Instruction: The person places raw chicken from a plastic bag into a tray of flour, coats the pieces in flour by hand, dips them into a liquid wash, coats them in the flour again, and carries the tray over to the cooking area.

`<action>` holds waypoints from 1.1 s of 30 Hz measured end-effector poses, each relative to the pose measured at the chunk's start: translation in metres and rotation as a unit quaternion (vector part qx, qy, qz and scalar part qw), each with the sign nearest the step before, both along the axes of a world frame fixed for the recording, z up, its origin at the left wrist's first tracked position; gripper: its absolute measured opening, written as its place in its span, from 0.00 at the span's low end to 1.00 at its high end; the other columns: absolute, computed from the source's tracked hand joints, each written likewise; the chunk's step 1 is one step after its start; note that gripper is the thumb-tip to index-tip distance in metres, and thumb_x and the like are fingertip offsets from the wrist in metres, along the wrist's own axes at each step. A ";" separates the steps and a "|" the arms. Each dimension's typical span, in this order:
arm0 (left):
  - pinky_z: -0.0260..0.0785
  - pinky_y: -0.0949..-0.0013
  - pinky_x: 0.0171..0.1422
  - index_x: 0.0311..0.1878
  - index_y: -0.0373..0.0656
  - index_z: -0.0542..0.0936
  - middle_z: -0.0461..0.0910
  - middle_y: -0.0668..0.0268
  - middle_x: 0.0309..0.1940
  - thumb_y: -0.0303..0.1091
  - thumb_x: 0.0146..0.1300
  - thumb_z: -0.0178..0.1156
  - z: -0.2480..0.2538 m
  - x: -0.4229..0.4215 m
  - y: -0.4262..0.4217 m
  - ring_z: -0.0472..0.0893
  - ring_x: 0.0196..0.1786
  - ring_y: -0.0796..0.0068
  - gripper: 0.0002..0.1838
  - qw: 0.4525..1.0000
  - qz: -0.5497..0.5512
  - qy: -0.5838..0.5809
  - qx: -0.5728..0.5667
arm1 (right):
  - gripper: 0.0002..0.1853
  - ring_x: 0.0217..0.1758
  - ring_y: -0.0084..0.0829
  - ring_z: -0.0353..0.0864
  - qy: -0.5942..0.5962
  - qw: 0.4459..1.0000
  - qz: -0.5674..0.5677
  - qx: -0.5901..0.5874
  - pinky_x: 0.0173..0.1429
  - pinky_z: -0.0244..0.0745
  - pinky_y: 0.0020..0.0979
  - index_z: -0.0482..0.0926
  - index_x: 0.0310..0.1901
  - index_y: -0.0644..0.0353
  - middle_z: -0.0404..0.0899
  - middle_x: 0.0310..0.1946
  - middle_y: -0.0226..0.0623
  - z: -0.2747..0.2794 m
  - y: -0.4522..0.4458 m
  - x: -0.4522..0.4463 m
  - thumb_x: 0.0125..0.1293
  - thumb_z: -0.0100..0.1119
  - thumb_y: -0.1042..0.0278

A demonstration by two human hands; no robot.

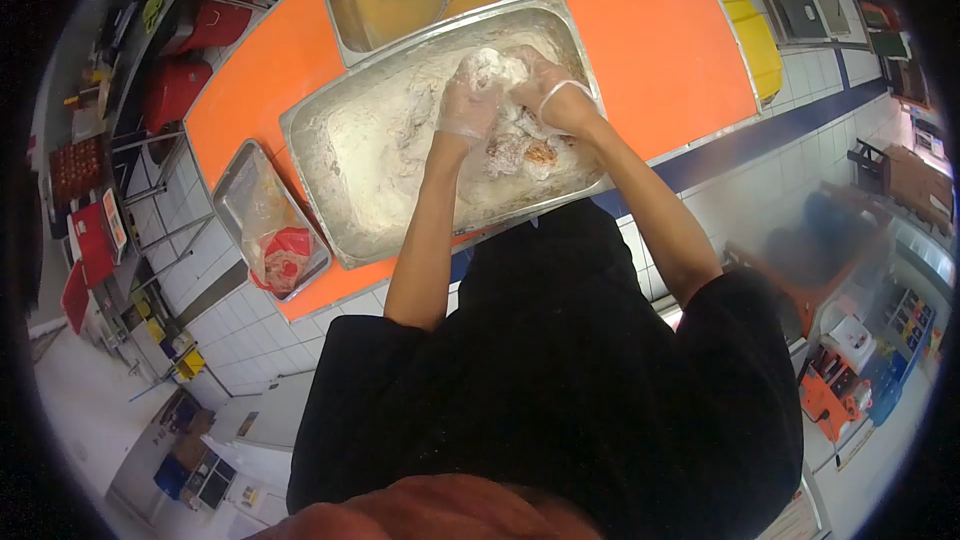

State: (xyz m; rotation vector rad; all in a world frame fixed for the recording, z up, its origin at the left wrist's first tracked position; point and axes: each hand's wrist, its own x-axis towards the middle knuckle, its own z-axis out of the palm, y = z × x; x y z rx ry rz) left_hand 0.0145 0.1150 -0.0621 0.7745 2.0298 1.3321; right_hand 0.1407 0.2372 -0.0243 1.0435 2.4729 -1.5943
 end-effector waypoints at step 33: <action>0.75 0.48 0.64 0.80 0.49 0.63 0.82 0.47 0.60 0.45 0.72 0.58 -0.077 -0.044 -0.142 0.83 0.60 0.46 0.36 0.929 -0.032 0.197 -0.311 | 0.17 0.47 0.35 0.86 0.000 0.980 0.189 0.057 0.51 0.80 0.39 0.79 0.58 0.62 0.86 0.47 0.43 0.012 0.033 -0.292 0.70 0.60 0.67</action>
